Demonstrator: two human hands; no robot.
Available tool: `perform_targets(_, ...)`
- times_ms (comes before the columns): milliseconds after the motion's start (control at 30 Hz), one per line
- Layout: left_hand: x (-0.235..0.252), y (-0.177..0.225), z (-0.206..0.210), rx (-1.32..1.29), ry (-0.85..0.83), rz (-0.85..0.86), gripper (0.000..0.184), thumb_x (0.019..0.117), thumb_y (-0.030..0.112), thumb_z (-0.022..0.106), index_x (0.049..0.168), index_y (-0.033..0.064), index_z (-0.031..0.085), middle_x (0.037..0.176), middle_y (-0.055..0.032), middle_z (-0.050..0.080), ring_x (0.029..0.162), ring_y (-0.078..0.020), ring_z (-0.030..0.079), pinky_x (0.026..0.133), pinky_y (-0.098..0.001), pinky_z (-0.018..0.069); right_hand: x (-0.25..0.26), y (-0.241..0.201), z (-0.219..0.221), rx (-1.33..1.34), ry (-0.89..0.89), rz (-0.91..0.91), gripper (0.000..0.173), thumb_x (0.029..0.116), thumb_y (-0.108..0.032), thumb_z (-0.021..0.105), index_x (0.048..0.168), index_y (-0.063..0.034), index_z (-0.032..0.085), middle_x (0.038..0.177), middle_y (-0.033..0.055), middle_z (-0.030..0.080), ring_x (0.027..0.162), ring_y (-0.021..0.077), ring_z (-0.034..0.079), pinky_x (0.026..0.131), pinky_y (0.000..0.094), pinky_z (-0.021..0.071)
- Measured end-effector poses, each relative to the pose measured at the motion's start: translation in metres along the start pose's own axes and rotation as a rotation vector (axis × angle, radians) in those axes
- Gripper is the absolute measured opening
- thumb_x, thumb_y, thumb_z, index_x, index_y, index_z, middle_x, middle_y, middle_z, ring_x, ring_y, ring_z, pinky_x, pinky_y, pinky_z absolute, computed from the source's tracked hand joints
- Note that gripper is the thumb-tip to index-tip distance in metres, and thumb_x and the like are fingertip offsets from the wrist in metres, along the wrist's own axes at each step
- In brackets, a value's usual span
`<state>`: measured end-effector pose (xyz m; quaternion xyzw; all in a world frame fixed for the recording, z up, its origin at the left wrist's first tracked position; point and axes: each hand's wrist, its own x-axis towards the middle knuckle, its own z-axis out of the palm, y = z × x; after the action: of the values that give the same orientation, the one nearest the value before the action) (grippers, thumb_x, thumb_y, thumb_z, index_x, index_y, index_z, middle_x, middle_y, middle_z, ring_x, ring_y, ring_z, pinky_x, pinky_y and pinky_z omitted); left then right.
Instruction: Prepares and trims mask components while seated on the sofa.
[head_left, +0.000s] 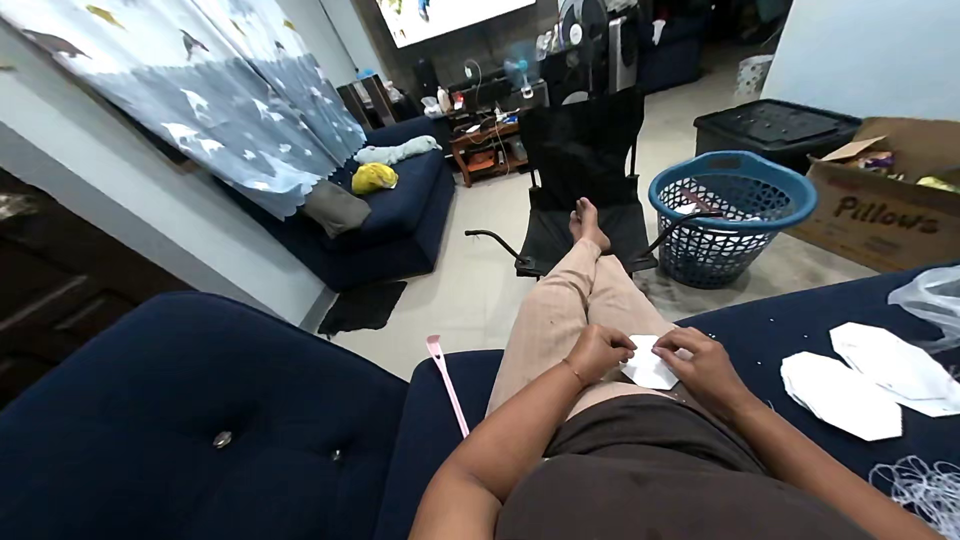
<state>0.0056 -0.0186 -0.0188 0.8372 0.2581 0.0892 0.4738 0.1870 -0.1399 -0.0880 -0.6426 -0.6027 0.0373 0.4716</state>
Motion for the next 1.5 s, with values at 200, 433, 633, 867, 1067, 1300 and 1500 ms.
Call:
perform_targets(200, -0.001, 0.005, -0.003, 0.235, 0.032, 0.057, 0.021, 0.1013, 0.007, 0.058, 0.111, -0.005, 0.072, 0.103, -0.0182, 0.074, 0.094, -0.0232, 0.071, 0.093, -0.0396, 0.0551, -0.002, -0.001, -0.012, -0.017, 0.0, 0.26, 0.01, 0.0923, -0.01, 0.073, 0.095, -0.0004, 0.076, 0.108, 0.0214, 0.07, 0.098, 0.0375, 0.066, 0.085, 0.057, 0.0522)
perform_targets(433, -0.003, 0.006, -0.003, 0.32, 0.052, 0.104, 0.02, 0.1009, 0.006, 0.058, 0.11, -0.0051, 0.072, 0.107, -0.0191, 0.073, 0.102, -0.0256, 0.07, 0.097, -0.0404, 0.0526, -0.001, -0.001, -0.008, 0.036, -0.054, 0.3, 0.009, 0.0932, -0.009, 0.072, 0.096, -0.0008, 0.075, 0.11, 0.018, 0.07, 0.093, 0.0285, 0.07, 0.082, 0.0465, 0.0587)
perform_targets(633, -0.004, 0.0, 0.004, 0.407, 0.168, 0.372, 0.016, 0.0972, 0.002, 0.061, 0.102, -0.0067, 0.074, 0.101, -0.0192, 0.074, 0.098, -0.0276, 0.072, 0.095, -0.0408, 0.0554, 0.0, 0.001, 0.0, 0.063, -0.043, 0.207, 0.009, 0.0921, -0.01, 0.072, 0.095, -0.0016, 0.075, 0.106, 0.0159, 0.071, 0.09, 0.0259, 0.07, 0.08, 0.0435, 0.0596)
perform_targets(867, -0.002, -0.002, 0.004, 0.403, 0.106, 0.406, 0.015, 0.0976, 0.002, 0.061, 0.101, -0.0084, 0.072, 0.103, -0.0209, 0.071, 0.1, -0.0296, 0.07, 0.095, -0.0418, 0.0549, -0.001, -0.004, 0.004, 0.21, -0.01, 0.06, 0.013, 0.0911, -0.014, 0.071, 0.094, -0.0024, 0.077, 0.105, 0.0124, 0.073, 0.094, 0.0172, 0.07, 0.085, 0.0331, 0.059)
perform_targets(1067, -0.001, 0.0, 0.002, 0.171, 0.002, 0.205, 0.019, 0.1023, 0.005, 0.056, 0.11, -0.0093, 0.066, 0.106, -0.0196, 0.071, 0.092, -0.0225, 0.07, 0.087, -0.0371, 0.0565, -0.002, -0.001, 0.01, 0.345, 0.019, 0.074, 0.012, 0.0914, -0.016, 0.071, 0.092, -0.006, 0.077, 0.101, 0.0041, 0.073, 0.092, 0.0074, 0.068, 0.083, 0.0247, 0.0577)
perform_targets(1300, -0.001, 0.003, 0.003, -0.098, -0.045, 0.06, 0.021, 0.0992, 0.001, 0.06, 0.118, -0.0094, 0.062, 0.096, -0.0146, 0.069, 0.079, -0.0144, 0.068, 0.075, -0.0311, 0.0588, -0.002, -0.009, 0.011, 0.41, 0.008, 0.092, 0.009, 0.0904, -0.014, 0.071, 0.091, -0.0064, 0.077, 0.101, 0.0027, 0.073, 0.093, 0.005, 0.068, 0.082, 0.0217, 0.0568)
perform_targets(1500, 0.0, 0.0, 0.004, -0.234, -0.016, 0.02, 0.039, 0.0923, -0.006, 0.066, 0.13, -0.0094, 0.057, 0.094, -0.0126, 0.07, 0.079, -0.0144, 0.069, 0.076, -0.0322, 0.0602, -0.004, -0.009, 0.011, 0.414, 0.004, 0.103, 0.01, 0.0908, -0.013, 0.071, 0.092, -0.0048, 0.076, 0.101, 0.0037, 0.073, 0.091, 0.0049, 0.067, 0.081, 0.021, 0.0566)
